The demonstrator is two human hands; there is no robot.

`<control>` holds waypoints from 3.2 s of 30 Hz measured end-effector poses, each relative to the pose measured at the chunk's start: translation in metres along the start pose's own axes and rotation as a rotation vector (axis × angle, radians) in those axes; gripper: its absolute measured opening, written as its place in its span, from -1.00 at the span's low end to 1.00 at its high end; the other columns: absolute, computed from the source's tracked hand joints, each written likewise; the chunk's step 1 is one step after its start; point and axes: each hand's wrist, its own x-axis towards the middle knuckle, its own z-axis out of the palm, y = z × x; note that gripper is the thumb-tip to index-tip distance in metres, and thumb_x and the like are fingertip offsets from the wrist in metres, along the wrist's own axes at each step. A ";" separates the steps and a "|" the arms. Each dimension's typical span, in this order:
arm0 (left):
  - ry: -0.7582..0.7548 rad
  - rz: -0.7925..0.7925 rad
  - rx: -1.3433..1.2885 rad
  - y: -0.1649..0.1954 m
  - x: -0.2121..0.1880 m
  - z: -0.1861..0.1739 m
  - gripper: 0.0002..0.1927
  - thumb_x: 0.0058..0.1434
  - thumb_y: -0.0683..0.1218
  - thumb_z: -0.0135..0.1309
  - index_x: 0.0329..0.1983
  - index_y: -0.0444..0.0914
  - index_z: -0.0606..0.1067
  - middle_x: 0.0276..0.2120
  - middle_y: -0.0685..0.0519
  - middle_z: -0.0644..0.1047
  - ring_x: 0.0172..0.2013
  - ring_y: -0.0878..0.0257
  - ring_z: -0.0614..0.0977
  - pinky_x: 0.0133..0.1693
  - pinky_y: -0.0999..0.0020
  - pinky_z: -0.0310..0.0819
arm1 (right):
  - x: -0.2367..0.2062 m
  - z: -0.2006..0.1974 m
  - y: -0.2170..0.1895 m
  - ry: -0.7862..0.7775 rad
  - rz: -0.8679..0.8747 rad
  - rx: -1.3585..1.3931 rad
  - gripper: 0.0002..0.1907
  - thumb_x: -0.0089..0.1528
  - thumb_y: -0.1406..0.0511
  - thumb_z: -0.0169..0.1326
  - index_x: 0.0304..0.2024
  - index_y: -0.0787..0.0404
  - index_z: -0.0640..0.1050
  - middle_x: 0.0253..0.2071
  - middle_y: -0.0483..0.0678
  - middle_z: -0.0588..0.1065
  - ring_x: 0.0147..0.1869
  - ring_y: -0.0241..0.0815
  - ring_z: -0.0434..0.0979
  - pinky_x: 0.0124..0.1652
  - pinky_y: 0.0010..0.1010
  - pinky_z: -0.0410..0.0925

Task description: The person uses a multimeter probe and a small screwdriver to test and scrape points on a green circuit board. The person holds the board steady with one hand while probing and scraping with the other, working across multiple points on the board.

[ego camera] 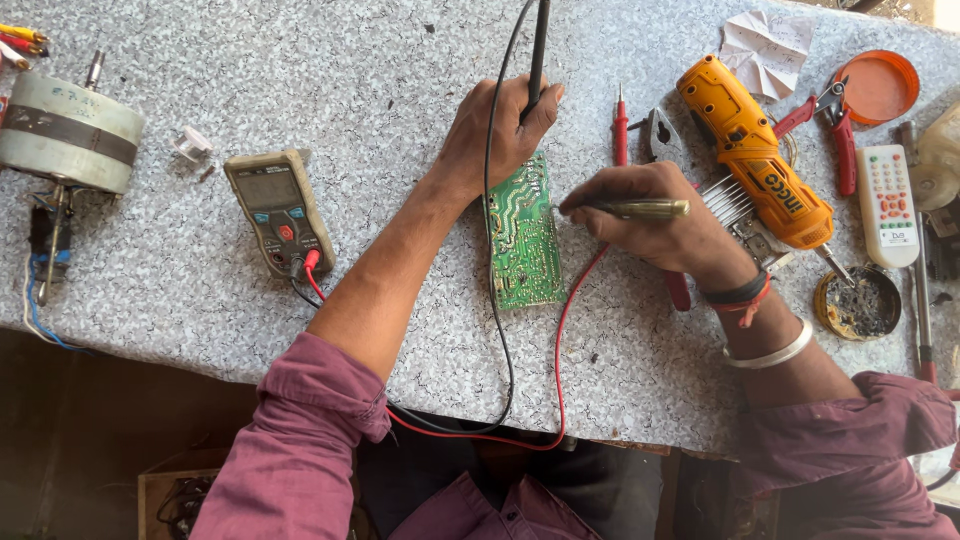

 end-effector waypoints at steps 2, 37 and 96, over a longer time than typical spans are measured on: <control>-0.023 -0.029 -0.012 0.001 0.000 -0.001 -0.61 0.50 0.02 0.00 -0.46 -0.20 0.46 -0.77 0.12 0.37 -0.75 0.25 0.44 -0.59 0.25 0.29 | -0.001 -0.001 0.000 -0.001 -0.025 0.010 -0.77 0.26 0.28 0.16 -0.07 0.20 0.67 -0.23 -0.08 0.68 -0.17 -0.30 0.69 -0.17 -0.46 0.53; -0.046 -0.061 -0.027 0.002 0.001 -0.001 -0.62 0.49 0.01 0.00 -0.46 -0.21 0.48 -0.77 0.12 0.38 -0.76 0.27 0.46 -0.62 0.26 0.27 | -0.001 -0.002 -0.004 -0.016 -0.045 0.009 -0.77 0.25 0.30 0.15 -0.06 0.21 0.66 -0.21 -0.08 0.68 -0.17 -0.30 0.69 -0.17 -0.47 0.52; -0.089 -0.145 -0.061 -0.001 0.004 -0.002 -0.58 0.49 0.05 -0.02 -0.48 -0.24 0.44 -0.76 0.09 0.39 -0.73 0.23 0.47 -0.59 0.21 0.29 | 0.000 0.000 0.006 0.004 0.007 0.049 -0.71 0.22 0.38 0.15 -0.01 0.21 0.68 -0.20 -0.06 0.69 -0.17 -0.32 0.68 -0.19 -0.49 0.54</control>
